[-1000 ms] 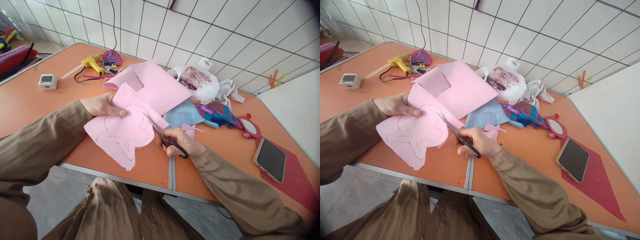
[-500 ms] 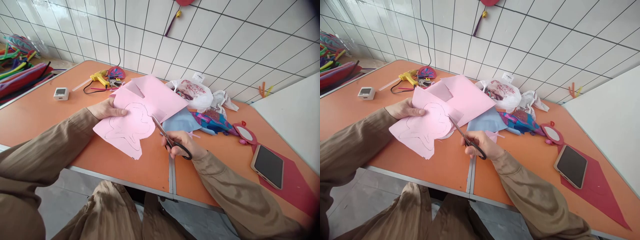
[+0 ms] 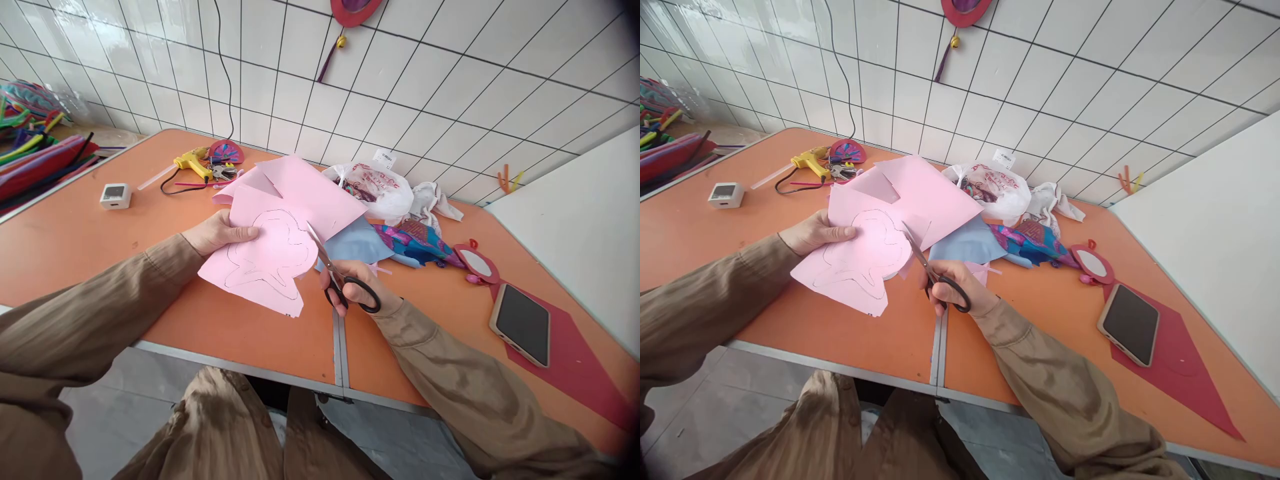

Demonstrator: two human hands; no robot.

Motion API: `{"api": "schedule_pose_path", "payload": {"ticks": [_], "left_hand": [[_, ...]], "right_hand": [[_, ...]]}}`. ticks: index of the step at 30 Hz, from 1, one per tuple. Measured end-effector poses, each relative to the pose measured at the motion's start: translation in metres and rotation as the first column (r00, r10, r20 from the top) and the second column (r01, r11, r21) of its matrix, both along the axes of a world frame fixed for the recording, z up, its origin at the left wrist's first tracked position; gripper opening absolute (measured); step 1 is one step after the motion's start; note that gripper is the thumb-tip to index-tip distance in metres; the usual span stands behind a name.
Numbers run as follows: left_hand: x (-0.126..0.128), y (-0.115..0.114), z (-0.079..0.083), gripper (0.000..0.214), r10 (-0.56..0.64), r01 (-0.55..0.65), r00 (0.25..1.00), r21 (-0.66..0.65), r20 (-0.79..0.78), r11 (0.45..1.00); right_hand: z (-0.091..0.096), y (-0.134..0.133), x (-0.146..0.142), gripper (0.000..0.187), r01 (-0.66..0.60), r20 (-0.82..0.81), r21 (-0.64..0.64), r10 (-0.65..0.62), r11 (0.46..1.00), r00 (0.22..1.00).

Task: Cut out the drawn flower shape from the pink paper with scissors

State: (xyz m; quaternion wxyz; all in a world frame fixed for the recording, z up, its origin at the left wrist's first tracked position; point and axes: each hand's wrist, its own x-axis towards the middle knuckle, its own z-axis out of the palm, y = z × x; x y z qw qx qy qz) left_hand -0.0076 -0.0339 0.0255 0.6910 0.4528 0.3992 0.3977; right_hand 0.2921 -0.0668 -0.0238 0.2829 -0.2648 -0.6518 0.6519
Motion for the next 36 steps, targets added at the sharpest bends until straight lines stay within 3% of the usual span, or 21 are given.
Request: {"api": "schedule_pose_path", "payload": {"ticks": [6, 15, 23, 36], "left_hand": [[0.007, -0.003, -0.005, 0.02, 0.047, -0.047, 0.999, 0.017, 0.017, 0.999], [0.016, -0.003, -0.013, 0.026, 0.205, -0.215, 0.97, 0.064, 0.132, 0.975], [0.016, 0.001, -0.022, 0.034, 0.237, -0.253, 0.965, 0.166, 0.109, 0.953], [0.021, 0.0, -0.027, 0.03, 0.221, -0.224, 0.966, 0.011, 0.137, 0.974]], "right_hand": [[-0.002, 0.001, 0.001, 0.059, 0.028, -0.016, -0.025, -0.028, 0.999, 0.999], [0.0, -0.002, 0.0, 0.061, 0.087, 0.02, -0.075, -0.086, 0.993, 0.996], [-0.001, -0.004, 0.0, 0.059, 0.2, -0.006, -0.028, -0.2, 0.979, 0.98], [-0.006, -0.002, 0.002, 0.057, 0.19, -0.009, -0.03, -0.191, 0.981, 0.982]]}}
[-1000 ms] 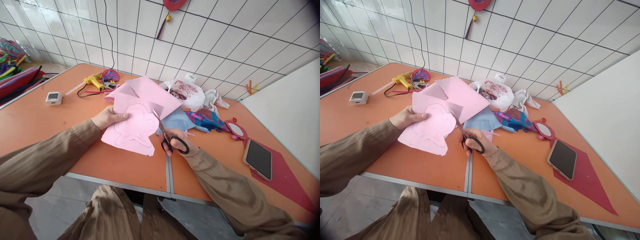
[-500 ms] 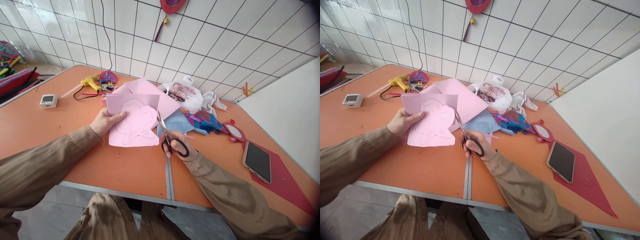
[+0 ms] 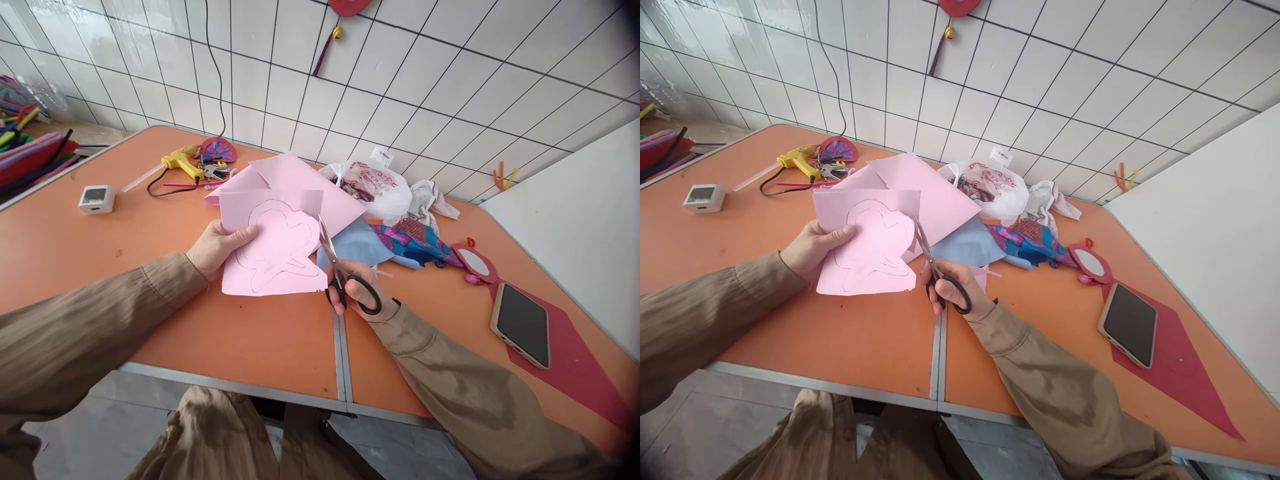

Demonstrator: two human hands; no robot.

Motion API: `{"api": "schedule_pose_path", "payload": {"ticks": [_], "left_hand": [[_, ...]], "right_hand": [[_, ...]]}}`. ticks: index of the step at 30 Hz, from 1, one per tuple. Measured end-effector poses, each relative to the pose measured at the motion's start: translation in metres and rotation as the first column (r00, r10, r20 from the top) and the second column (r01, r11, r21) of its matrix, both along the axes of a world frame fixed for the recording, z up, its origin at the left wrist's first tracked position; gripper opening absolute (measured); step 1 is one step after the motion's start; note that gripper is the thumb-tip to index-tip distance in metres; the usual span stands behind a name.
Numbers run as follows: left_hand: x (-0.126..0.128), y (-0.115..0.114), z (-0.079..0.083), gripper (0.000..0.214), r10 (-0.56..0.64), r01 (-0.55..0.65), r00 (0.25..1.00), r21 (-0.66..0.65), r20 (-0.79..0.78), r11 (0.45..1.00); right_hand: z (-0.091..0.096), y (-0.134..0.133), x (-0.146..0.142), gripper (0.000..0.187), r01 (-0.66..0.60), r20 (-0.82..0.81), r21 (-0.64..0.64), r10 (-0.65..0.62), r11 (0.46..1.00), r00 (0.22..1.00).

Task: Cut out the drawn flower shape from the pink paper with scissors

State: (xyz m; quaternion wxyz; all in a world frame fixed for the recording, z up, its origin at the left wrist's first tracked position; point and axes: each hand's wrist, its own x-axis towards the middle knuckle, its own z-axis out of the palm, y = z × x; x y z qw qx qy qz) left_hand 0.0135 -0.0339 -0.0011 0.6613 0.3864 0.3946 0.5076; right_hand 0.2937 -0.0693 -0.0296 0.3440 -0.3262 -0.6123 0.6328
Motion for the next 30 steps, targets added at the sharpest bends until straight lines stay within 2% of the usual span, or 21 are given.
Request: {"api": "schedule_pose_path", "payload": {"ticks": [6, 12, 17, 25, 28, 30], "left_hand": [[-0.0004, -0.0019, 0.0013, 0.023, -0.034, 0.036, 0.999, -0.041, 0.038, 0.999], [-0.0056, 0.0044, 0.002, 0.015, -0.127, 0.135, 0.99, -0.145, 0.065, 0.98], [-0.0085, 0.0072, 0.0014, 0.01, -0.152, 0.166, 0.984, -0.166, 0.098, 0.972], [-0.0048, 0.0053, 0.0019, 0.015, -0.095, 0.106, 0.992, -0.141, 0.084, 0.984], [-0.0019, 0.0031, 0.0035, 0.022, -0.029, 0.034, 0.998, -0.087, 0.061, 0.996], [-0.0004, 0.001, 0.0043, 0.027, 0.016, -0.015, 1.0, -0.051, 0.018, 0.999]], "right_hand": [[-0.0042, -0.0004, 0.0044, 0.061, -0.007, -0.02, -0.043, 0.006, 0.999, 1.0], [0.0001, -0.0026, 0.0006, 0.059, 0.0, -0.044, -0.035, -0.001, 0.999, 0.999], [0.0011, -0.0043, -0.0018, 0.061, 0.009, -0.052, -0.047, -0.011, 0.999, 0.999], [-0.0029, -0.0029, 0.0012, 0.063, -0.033, -0.047, -0.053, 0.03, 0.998, 0.998], [-0.0043, -0.0036, 0.0013, 0.062, -0.057, -0.057, -0.06, 0.053, 0.997, 0.997], [-0.0038, -0.0054, -0.0001, 0.06, -0.015, -0.07, -0.031, 0.013, 0.999, 0.997]]}}
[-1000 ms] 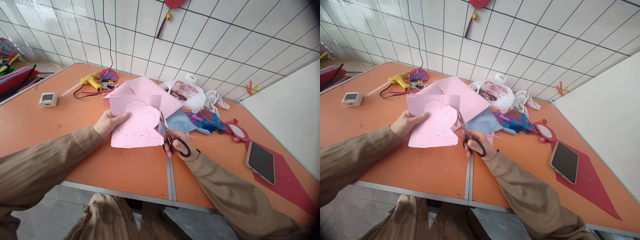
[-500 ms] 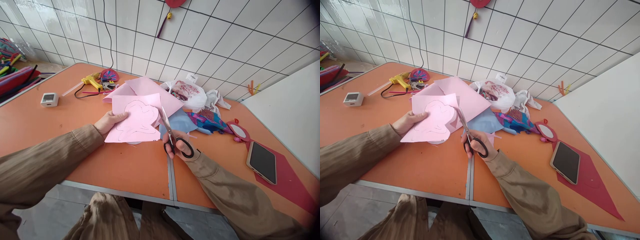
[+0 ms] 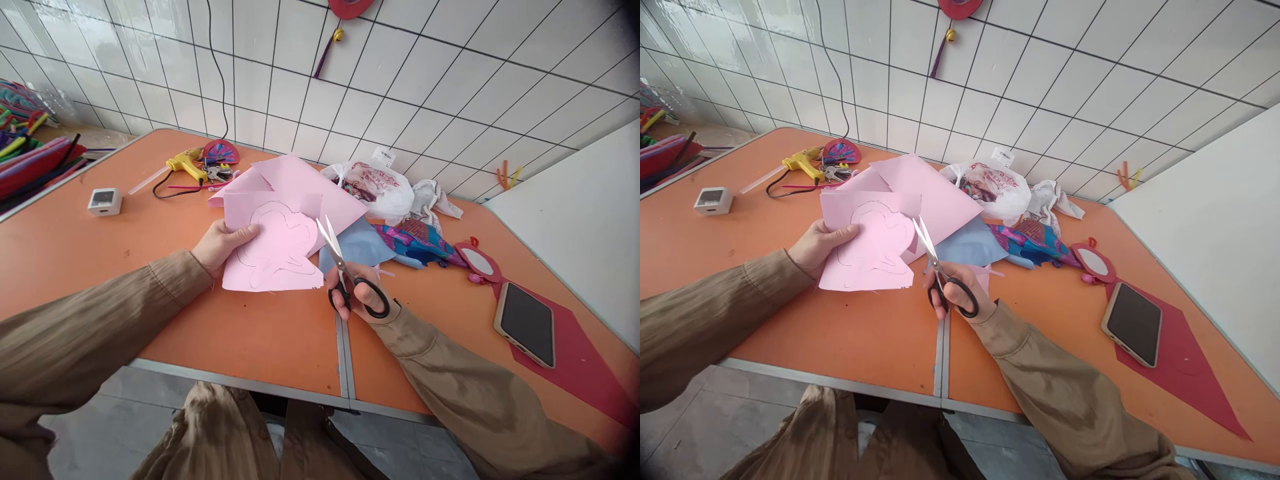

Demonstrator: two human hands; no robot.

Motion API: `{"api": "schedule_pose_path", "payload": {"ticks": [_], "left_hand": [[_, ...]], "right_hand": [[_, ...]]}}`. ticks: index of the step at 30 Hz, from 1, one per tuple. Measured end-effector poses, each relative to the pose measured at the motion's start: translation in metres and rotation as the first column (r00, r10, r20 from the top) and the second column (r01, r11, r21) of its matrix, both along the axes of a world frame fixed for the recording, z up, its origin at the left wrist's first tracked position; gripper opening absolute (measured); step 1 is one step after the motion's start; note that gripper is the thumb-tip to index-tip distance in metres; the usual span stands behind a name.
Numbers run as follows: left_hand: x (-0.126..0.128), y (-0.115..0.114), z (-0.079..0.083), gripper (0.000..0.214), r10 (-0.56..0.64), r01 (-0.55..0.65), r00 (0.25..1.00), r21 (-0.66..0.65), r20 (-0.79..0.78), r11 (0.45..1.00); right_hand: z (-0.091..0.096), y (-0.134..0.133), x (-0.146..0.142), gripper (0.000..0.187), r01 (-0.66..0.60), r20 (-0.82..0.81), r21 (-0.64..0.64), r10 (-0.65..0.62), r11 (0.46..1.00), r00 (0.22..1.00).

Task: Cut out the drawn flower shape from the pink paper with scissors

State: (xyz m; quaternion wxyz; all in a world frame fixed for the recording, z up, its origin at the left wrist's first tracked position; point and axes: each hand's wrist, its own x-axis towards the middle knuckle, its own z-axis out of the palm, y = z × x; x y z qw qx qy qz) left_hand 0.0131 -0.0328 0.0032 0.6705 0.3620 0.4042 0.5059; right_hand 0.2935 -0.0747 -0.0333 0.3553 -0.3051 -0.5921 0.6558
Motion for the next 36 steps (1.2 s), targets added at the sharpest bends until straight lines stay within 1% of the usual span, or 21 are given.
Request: {"api": "schedule_pose_path", "payload": {"ticks": [1, 3, 4, 6, 8, 9, 10, 12, 14, 16, 18, 20, 22, 24, 26, 28, 31, 33, 36], "left_hand": [[0.001, -0.001, 0.0, 0.028, 0.01, -0.009, 1.0, 0.012, -0.026, 1.0], [0.001, -0.002, 0.0, 0.03, 0.001, 0.001, 0.997, 0.021, -0.071, 1.0], [0.001, -0.003, 0.0, 0.031, -0.012, 0.014, 0.996, 0.02, -0.086, 1.0], [0.001, -0.003, -0.001, 0.03, -0.037, 0.039, 0.995, 0.015, -0.096, 0.999], [0.0, -0.004, -0.001, 0.028, -0.06, 0.062, 0.994, 0.01, -0.087, 0.998], [0.0, -0.004, -0.001, 0.027, -0.075, 0.076, 0.994, 0.006, -0.077, 0.997], [0.0, -0.005, -0.001, 0.027, -0.091, 0.091, 0.994, 0.0, -0.065, 0.996], [0.001, -0.007, 0.0, 0.025, -0.128, 0.128, 0.991, -0.012, -0.038, 0.992], [0.001, -0.009, 0.0, 0.024, -0.159, 0.159, 0.987, -0.014, -0.013, 0.987], [0.002, -0.009, 0.001, 0.023, -0.173, 0.173, 0.985, -0.024, 0.01, 0.985], [0.002, -0.009, 0.002, 0.023, -0.168, 0.17, 0.985, -0.049, 0.037, 0.984], [0.001, -0.007, 0.002, 0.023, -0.153, 0.157, 0.986, -0.077, 0.061, 0.985], [-0.001, -0.005, 0.001, 0.022, -0.134, 0.141, 0.988, -0.094, 0.073, 0.986], [-0.002, -0.004, 0.001, 0.021, -0.126, 0.132, 0.99, -0.103, 0.07, 0.986], [-0.002, -0.003, 0.0, 0.023, -0.121, 0.127, 0.991, -0.106, 0.065, 0.986], [0.0, -0.003, -0.001, 0.027, -0.088, 0.094, 0.994, -0.101, 0.067, 0.99], [0.001, -0.003, -0.005, 0.031, 0.016, -0.014, 0.998, -0.039, 0.054, 0.999], [0.002, -0.003, -0.008, 0.032, 0.069, -0.07, 0.998, 0.044, 0.006, 0.997], [0.002, -0.003, -0.012, 0.034, 0.112, -0.1, 0.991, 0.146, -0.076, 0.984]], "right_hand": [[0.001, -0.001, -0.001, 0.06, 0.049, -0.007, 0.02, -0.049, 0.999, 0.999], [0.007, -0.003, -0.005, 0.058, 0.197, -0.012, 0.055, -0.196, 0.979, 0.98], [0.012, -0.004, -0.008, 0.057, 0.282, -0.008, 0.07, -0.282, 0.957, 0.959], [0.023, -0.003, -0.013, 0.053, 0.44, 0.019, 0.082, -0.443, 0.894, 0.896], [0.035, -0.001, -0.018, 0.053, 0.528, 0.025, 0.075, -0.531, 0.846, 0.847], [0.04, 0.0, -0.02, 0.055, 0.555, 0.019, 0.071, -0.558, 0.829, 0.83], [0.045, 0.001, -0.021, 0.057, 0.562, 0.023, 0.062, -0.564, 0.825, 0.825], [0.052, 0.003, -0.022, 0.059, 0.569, 0.027, 0.081, -0.573, 0.818, 0.819], [0.057, 0.003, -0.019, 0.056, 0.552, 0.01, 0.126, -0.557, 0.824, 0.83], [0.058, 0.002, -0.015, 0.052, 0.49, -0.022, 0.165, -0.494, 0.856, 0.869], [0.058, 0.001, -0.009, 0.053, 0.385, -0.052, 0.17, -0.382, 0.907, 0.923], [0.054, 0.001, -0.004, 0.056, 0.273, -0.075, 0.143, -0.265, 0.951, 0.961], [0.048, 0.001, -0.002, 0.06, 0.177, -0.07, 0.091, -0.171, 0.98, 0.983], [0.041, 0.002, -0.002, 0.063, 0.113, -0.046, 0.039, -0.111, 0.993, 0.993], [0.033, 0.002, -0.004, 0.064, 0.079, -0.036, 0.005, -0.078, 0.997, 0.996], [0.027, 0.003, -0.005, 0.064, 0.056, -0.038, -0.016, -0.056, 0.998, 0.998], [0.022, 0.003, -0.008, 0.064, 0.06, -0.041, -0.028, -0.061, 0.998, 0.997], [0.021, 0.002, -0.01, 0.064, 0.101, -0.024, -0.027, -0.102, 0.995, 0.995], [0.025, -0.001, -0.017, 0.063, 0.186, 0.024, -0.007, -0.186, 0.983, 0.982]]}}
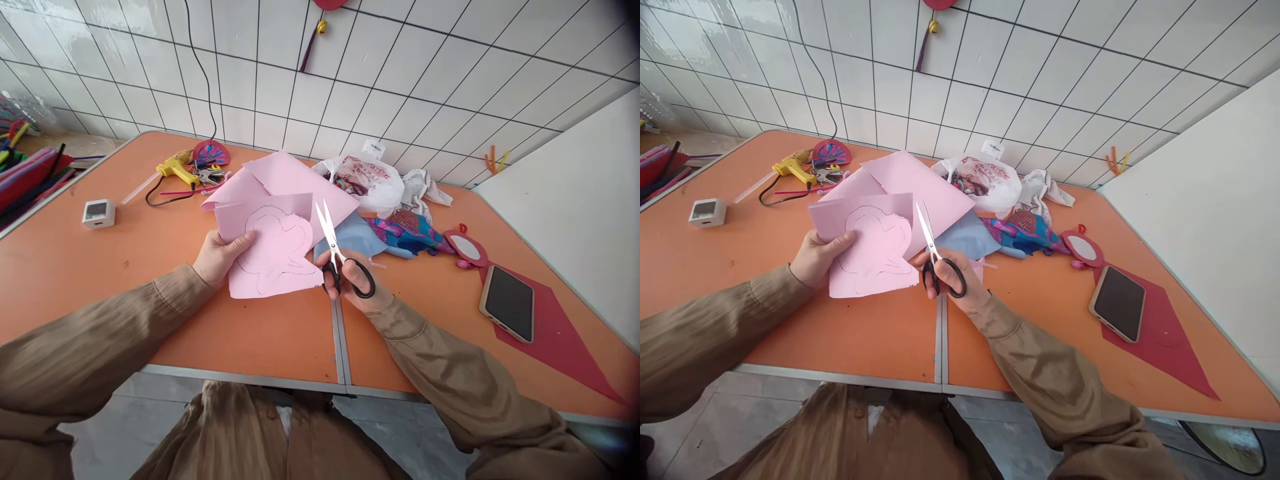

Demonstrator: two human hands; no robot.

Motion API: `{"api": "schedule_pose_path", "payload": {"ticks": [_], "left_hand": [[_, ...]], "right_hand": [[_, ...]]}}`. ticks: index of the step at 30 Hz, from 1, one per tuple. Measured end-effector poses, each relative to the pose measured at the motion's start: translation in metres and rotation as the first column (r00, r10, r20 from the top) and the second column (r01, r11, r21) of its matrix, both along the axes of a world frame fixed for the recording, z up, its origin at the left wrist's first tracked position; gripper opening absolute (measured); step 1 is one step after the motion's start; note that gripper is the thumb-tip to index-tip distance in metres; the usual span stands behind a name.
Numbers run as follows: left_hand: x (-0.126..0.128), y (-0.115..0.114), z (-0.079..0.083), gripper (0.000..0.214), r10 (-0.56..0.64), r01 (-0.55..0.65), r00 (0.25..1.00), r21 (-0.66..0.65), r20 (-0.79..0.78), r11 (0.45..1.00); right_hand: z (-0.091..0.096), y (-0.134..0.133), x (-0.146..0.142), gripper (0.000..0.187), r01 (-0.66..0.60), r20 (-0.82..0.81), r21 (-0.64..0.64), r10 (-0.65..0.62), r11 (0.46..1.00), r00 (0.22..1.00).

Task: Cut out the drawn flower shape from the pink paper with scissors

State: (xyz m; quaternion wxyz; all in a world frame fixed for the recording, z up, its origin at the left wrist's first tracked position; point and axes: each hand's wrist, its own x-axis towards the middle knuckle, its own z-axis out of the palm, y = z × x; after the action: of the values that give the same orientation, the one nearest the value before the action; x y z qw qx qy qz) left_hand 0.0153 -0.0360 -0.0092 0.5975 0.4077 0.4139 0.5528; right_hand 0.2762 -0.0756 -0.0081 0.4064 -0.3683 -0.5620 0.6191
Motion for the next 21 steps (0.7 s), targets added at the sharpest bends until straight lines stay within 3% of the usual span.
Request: {"api": "schedule_pose_path", "payload": {"ticks": [2, 5, 10, 17, 21], "left_hand": [[0.001, -0.001, -0.003, 0.034, 0.015, -0.014, 0.999, 0.036, -0.034, 0.999], [0.002, -0.003, -0.005, 0.035, 0.04, -0.035, 0.997, 0.069, -0.065, 0.997], [0.003, -0.002, -0.005, 0.036, 0.089, -0.082, 0.993, 0.088, -0.08, 0.993], [0.002, -0.002, -0.003, 0.031, 0.105, -0.094, 0.99, 0.123, -0.089, 0.988], [0.001, -0.003, -0.002, 0.029, 0.072, -0.066, 0.995, 0.103, -0.063, 0.993]], "right_hand": [[0.005, -0.003, -0.006, 0.057, 0.038, 0.049, 0.001, -0.038, 0.999, 0.998], [0.012, -0.006, -0.016, 0.033, 0.076, 0.149, 0.007, -0.077, 0.997, 0.986], [0.014, -0.006, -0.022, 0.008, 0.145, 0.229, 0.113, -0.168, 0.983, 0.959], [0.013, -0.006, -0.023, 0.01, 0.157, 0.202, 0.085, -0.172, 0.984, 0.964], [0.014, -0.001, -0.011, 0.027, 0.054, 0.148, 0.102, -0.069, 0.993, 0.987]]}}
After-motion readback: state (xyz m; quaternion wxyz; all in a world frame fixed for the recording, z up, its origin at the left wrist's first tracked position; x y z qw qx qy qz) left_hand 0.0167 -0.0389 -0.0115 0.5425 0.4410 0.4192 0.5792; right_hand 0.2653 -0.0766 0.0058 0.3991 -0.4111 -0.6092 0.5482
